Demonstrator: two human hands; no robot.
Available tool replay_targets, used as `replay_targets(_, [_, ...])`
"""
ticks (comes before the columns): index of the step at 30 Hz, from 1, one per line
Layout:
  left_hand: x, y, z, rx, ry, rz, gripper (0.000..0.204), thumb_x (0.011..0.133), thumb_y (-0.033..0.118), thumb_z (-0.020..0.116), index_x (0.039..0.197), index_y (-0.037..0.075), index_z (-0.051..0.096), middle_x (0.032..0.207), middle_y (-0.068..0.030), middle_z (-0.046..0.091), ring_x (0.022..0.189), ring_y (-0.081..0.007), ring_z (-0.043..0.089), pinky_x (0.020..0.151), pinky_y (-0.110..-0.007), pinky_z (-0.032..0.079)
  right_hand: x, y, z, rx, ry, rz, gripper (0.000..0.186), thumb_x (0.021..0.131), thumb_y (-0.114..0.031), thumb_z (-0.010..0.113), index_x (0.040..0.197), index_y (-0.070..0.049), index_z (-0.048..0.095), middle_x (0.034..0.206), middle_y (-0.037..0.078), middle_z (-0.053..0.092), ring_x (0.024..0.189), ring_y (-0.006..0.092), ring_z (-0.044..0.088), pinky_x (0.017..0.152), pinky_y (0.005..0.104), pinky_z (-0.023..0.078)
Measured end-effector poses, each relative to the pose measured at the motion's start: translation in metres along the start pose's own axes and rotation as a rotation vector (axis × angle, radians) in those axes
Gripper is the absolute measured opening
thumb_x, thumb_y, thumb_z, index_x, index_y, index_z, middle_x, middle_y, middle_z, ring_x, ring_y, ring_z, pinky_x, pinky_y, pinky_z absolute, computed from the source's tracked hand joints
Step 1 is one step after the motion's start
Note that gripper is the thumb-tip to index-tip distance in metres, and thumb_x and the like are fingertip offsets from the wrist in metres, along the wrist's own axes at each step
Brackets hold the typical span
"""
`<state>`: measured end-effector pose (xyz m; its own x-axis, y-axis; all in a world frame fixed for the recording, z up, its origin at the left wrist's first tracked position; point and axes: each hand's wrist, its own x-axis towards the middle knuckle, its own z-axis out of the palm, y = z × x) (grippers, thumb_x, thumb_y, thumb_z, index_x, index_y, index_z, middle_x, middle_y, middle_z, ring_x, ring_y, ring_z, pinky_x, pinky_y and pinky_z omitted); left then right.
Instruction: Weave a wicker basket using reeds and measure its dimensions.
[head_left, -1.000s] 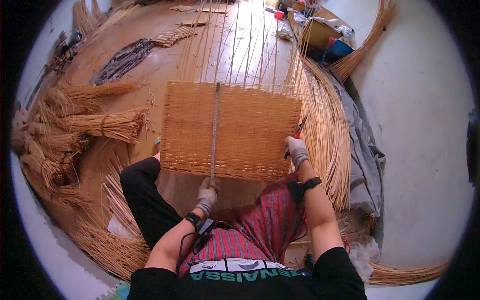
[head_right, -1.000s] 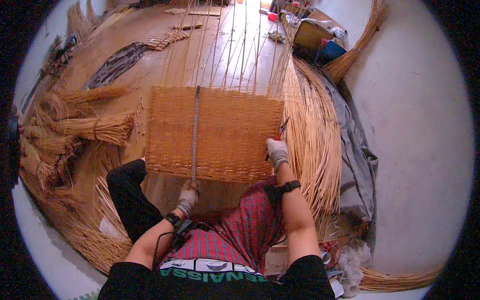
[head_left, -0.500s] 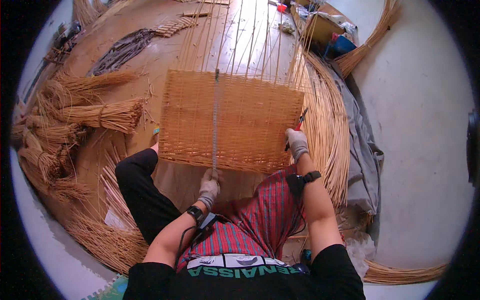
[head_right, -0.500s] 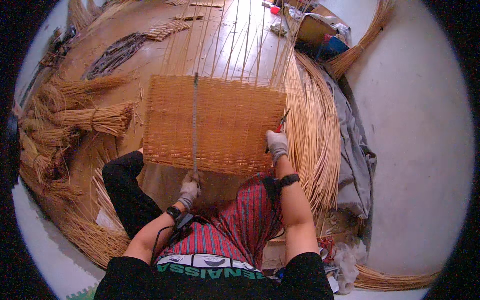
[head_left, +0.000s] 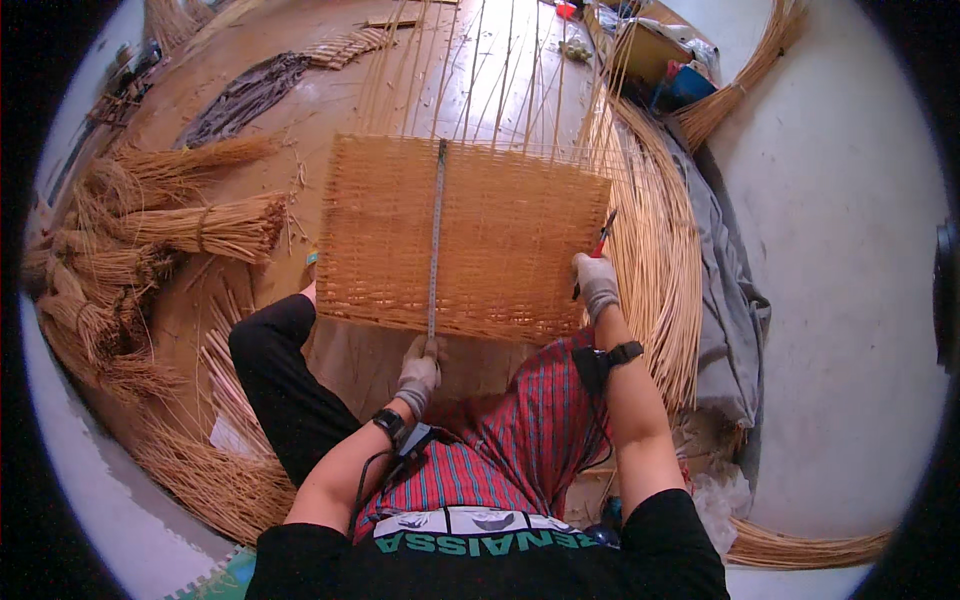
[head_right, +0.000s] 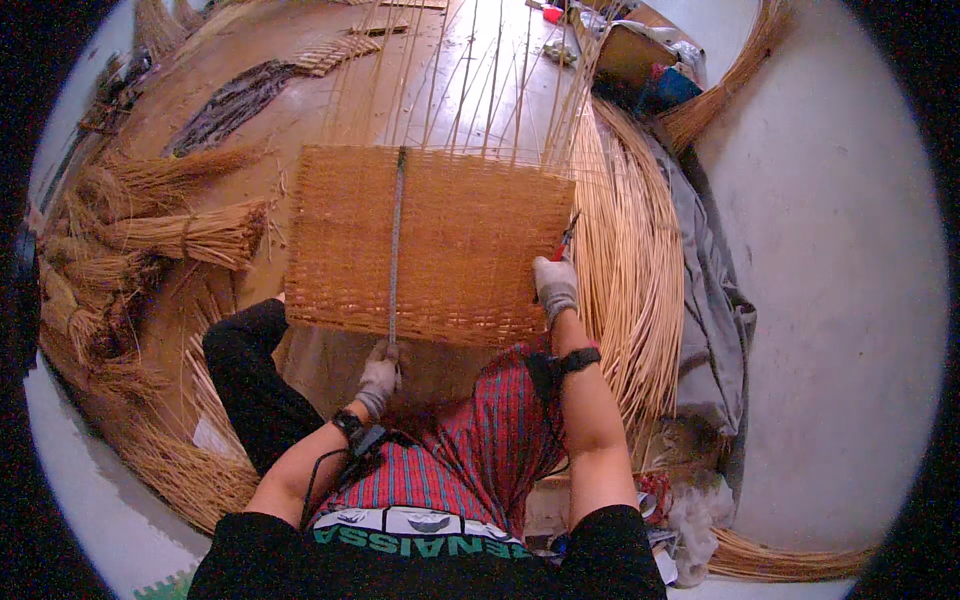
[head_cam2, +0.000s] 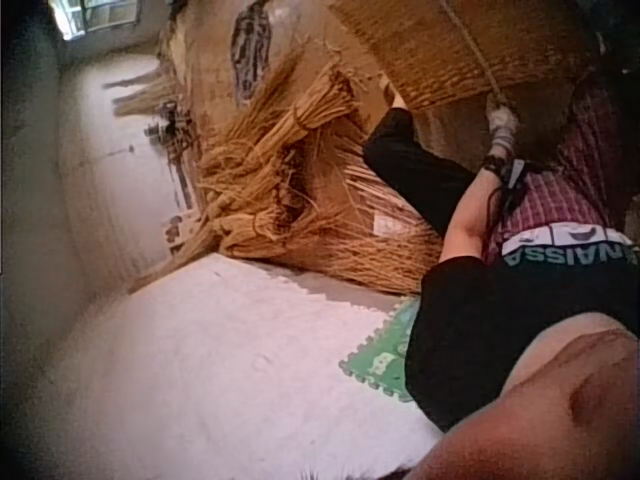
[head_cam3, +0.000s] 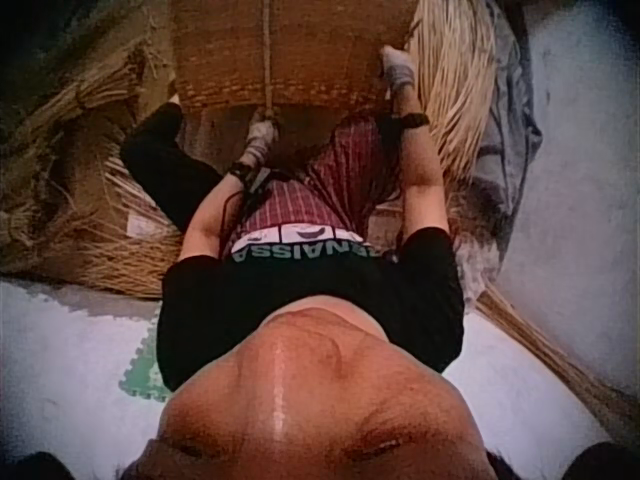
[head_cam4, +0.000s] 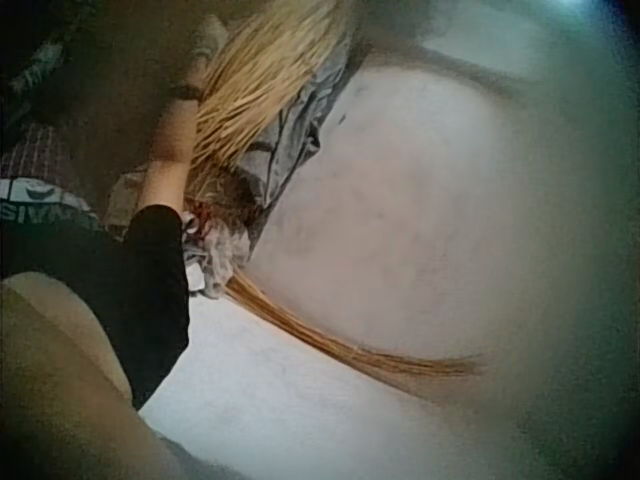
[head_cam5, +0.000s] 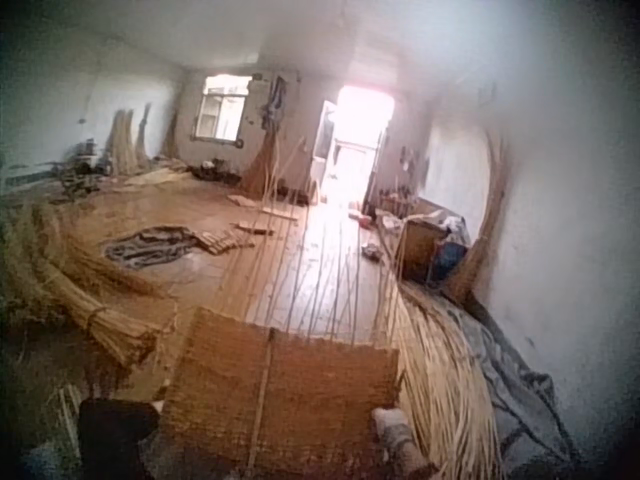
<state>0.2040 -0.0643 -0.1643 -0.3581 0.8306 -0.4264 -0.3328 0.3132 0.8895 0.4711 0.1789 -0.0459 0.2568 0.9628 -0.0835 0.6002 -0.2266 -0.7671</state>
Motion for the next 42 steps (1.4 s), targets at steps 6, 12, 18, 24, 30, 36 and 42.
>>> replay_targets(6, [0.015, -0.01, -0.014, 0.117, -0.055, -0.067, 0.027, 0.104, 0.03, 0.051, 0.109, 0.006, 0.061, 0.076, -0.0009, 0.064, 0.049, -0.0097, 0.048, 0.043, -0.03, 0.039, -0.023, -0.024, 0.0, 0.045, 0.021, -0.015, 0.032, 0.075, -0.03, 0.063, 0.079, 0.001, 0.066, 0.07, 0.013, 0.067, 0.064, 0.0267, 0.066, 0.061, 0.0412, 0.049])
replay_targets(12, [0.003, 0.013, 0.005, 0.119, -0.059, -0.082, 0.028, 0.103, 0.031, 0.051, 0.113, 0.005, 0.059, 0.075, -0.0033, 0.065, 0.05, -0.0118, 0.051, 0.043, -0.03, 0.039, 0.013, 0.017, -0.003, 0.002, 0.021, 0.09, 0.024, 0.076, -0.026, 0.063, 0.076, -0.002, 0.066, 0.065, 0.009, 0.063, 0.06, 0.0234, 0.062, 0.057, 0.0384, 0.047])
replay_targets(18, [0.022, -0.013, -0.006, 0.186, -0.119, -0.081, 0.03, 0.103, 0.029, 0.051, 0.117, 0.004, 0.059, 0.079, -0.0039, 0.066, 0.063, -0.0131, 0.057, 0.054, -0.03, 0.046, 0.026, 0.046, 0.0, -0.018, 0.014, -0.158, 0.022, 0.078, -0.025, 0.061, 0.076, -0.003, 0.064, 0.062, 0.007, 0.061, 0.056, 0.0217, 0.06, 0.053, 0.0378, 0.045])
replay_targets(24, [-0.009, 0.015, 0.025, 0.321, -0.12, 0.015, 0.028, 0.104, 0.031, 0.053, 0.108, 0.006, 0.065, 0.088, -0.0022, 0.067, 0.077, -0.0118, 0.059, 0.07, -0.03, 0.049, 0.016, 0.026, 0.006, 0.001, 0.018, 0.047, 0.018, 0.081, -0.021, 0.064, 0.087, -0.003, 0.064, 0.063, 0.007, 0.061, 0.055, 0.0206, 0.06, 0.052, 0.038, 0.047])
replay_targets(30, [-0.02, 0.004, 0.054, 0.441, -0.21, 0.16, 0.023, 0.105, 0.027, 0.051, 0.106, 0.007, 0.063, 0.085, -0.0016, 0.065, 0.068, -0.0125, 0.056, 0.063, -0.03, 0.048, 0.003, 0.017, -0.003, 0.065, 0.033, 0.017, 0.02, 0.082, -0.021, 0.066, 0.087, -0.002, 0.064, 0.068, 0.008, 0.063, 0.059, 0.0216, 0.062, 0.057, 0.0374, 0.049])
replay_targets(36, [-0.023, 0.013, 0.07, 0.031, -0.215, -0.206, 0.019, 0.105, 0.023, 0.048, 0.106, 0.008, 0.06, 0.081, -0.0016, 0.063, 0.066, -0.0146, 0.057, 0.057, -0.031, 0.048, 0.004, 0.016, 0.0, -0.037, 0.028, 0.012, 0.042, 0.08, -0.029, 0.062, 0.108, 0.002, 0.061, 0.093, 0.025, 0.069, 0.095, 0.0403, 0.066, 0.085, 0.0444, 0.051])
replay_targets(42, [-0.014, 0.008, 0.072, 0.174, -0.171, -0.128, 0.022, 0.104, 0.025, 0.049, 0.106, 0.007, 0.061, 0.08, -0.0039, 0.064, 0.067, -0.0159, 0.059, 0.056, -0.033, 0.05, -0.018, -0.018, -0.018, -0.101, -0.039, 0.06, 0.057, 0.08, -0.032, 0.06, 0.125, 0.003, 0.056, 0.108, 0.028, 0.068, 0.109, 0.0418, 0.063, 0.094, 0.045, 0.048])
